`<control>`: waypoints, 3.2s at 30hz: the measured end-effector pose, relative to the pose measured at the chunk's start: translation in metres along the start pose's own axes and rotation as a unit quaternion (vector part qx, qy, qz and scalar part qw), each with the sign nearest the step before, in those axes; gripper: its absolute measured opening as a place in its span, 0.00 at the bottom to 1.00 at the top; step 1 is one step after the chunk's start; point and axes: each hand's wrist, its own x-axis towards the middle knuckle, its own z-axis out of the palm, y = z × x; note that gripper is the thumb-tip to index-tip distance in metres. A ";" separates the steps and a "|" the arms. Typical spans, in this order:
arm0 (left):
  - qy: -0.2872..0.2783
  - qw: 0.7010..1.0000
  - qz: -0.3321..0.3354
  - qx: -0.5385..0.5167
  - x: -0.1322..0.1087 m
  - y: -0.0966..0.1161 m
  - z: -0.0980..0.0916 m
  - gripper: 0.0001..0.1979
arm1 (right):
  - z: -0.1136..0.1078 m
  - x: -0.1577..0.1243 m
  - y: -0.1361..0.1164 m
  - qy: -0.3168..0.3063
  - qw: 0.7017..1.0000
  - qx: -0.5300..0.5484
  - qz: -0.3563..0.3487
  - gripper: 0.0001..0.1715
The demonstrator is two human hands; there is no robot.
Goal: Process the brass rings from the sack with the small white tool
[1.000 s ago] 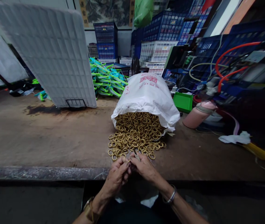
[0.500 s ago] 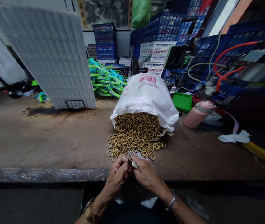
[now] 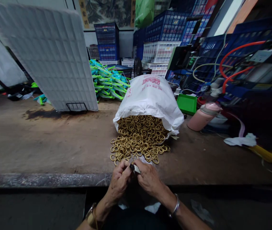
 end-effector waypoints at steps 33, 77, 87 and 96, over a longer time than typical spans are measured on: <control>0.034 0.960 -0.091 -0.262 -0.008 -0.005 -0.034 0.12 | 0.034 0.054 0.006 0.072 0.981 -0.136 0.116 0.09; 0.072 0.992 0.057 0.091 0.001 -0.007 -0.009 0.11 | 0.023 0.018 0.004 0.020 0.920 0.371 0.126 0.15; 0.019 0.994 -0.105 -0.017 -0.003 -0.005 -0.005 0.15 | 0.020 0.013 0.004 0.022 0.929 0.351 0.113 0.13; 0.021 0.993 -0.106 -0.042 -0.001 -0.012 -0.001 0.15 | 0.016 0.009 0.011 0.072 0.953 0.270 0.113 0.12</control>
